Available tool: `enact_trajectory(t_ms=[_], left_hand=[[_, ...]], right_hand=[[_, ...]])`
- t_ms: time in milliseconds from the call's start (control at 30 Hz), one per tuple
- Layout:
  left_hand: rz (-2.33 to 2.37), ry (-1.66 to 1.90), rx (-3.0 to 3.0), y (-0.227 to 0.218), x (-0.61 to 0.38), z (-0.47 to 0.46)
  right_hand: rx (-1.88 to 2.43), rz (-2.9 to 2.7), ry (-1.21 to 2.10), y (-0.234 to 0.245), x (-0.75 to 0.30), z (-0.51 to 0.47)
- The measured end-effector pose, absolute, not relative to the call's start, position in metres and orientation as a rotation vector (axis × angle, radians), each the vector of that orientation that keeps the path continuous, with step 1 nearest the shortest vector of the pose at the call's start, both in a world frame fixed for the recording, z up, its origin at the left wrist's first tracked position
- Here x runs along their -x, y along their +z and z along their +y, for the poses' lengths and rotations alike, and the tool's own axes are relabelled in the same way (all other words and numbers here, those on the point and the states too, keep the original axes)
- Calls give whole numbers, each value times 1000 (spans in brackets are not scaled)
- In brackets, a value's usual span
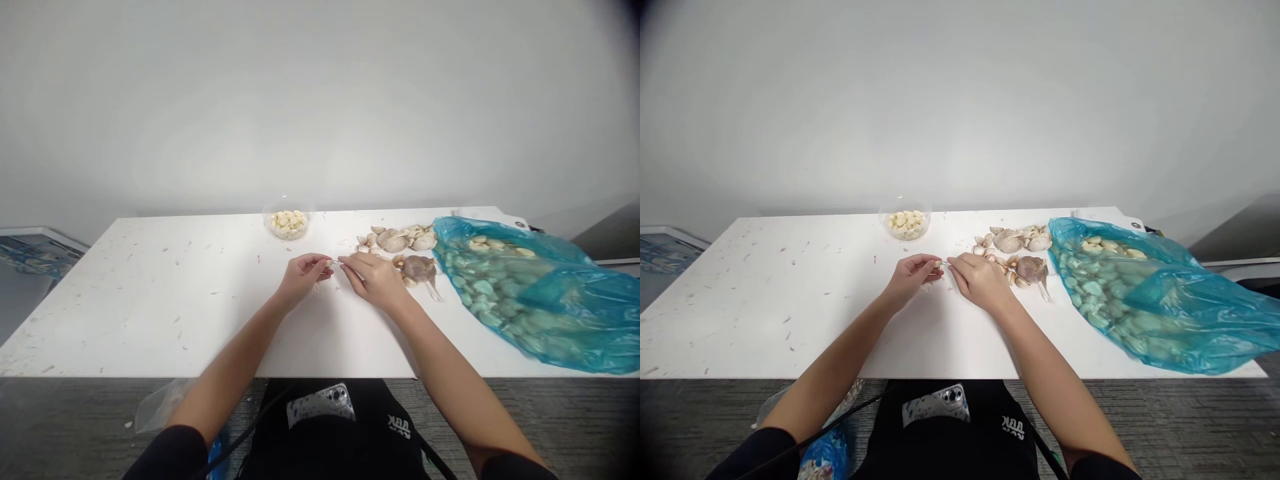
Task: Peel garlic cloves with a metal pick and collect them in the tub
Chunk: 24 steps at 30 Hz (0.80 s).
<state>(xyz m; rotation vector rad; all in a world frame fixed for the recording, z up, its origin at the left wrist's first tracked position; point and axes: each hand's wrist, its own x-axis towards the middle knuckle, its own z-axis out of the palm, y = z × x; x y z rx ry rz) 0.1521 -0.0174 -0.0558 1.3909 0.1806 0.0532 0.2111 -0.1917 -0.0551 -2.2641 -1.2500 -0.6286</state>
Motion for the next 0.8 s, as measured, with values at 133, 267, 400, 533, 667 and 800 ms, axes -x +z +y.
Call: enact_trajectory(t_ms=[133, 267, 400, 533, 667, 800], left_hand=[[178, 53, -1394, -56, -152, -17], [181, 51, -1409, -56, -151, -17], [176, 55, -1416, -56, -151, -18], [178, 55, -1418, -56, -152, -17], [163, 50, -1417, -57, -152, -17], [160, 56, -1419, -56, -152, -17]], right_hand=[[2263, -1293, -704, -55, -211, -191], [2251, -1312, -745, -56, -212, -190], [2262, -1304, -731, -58, -212, -189], [2284, -1269, -723, -60, -214, -190], [2302, -1211, -683, -59, -215, -191], [2296, -1196, -645, -55, -212, -192]])
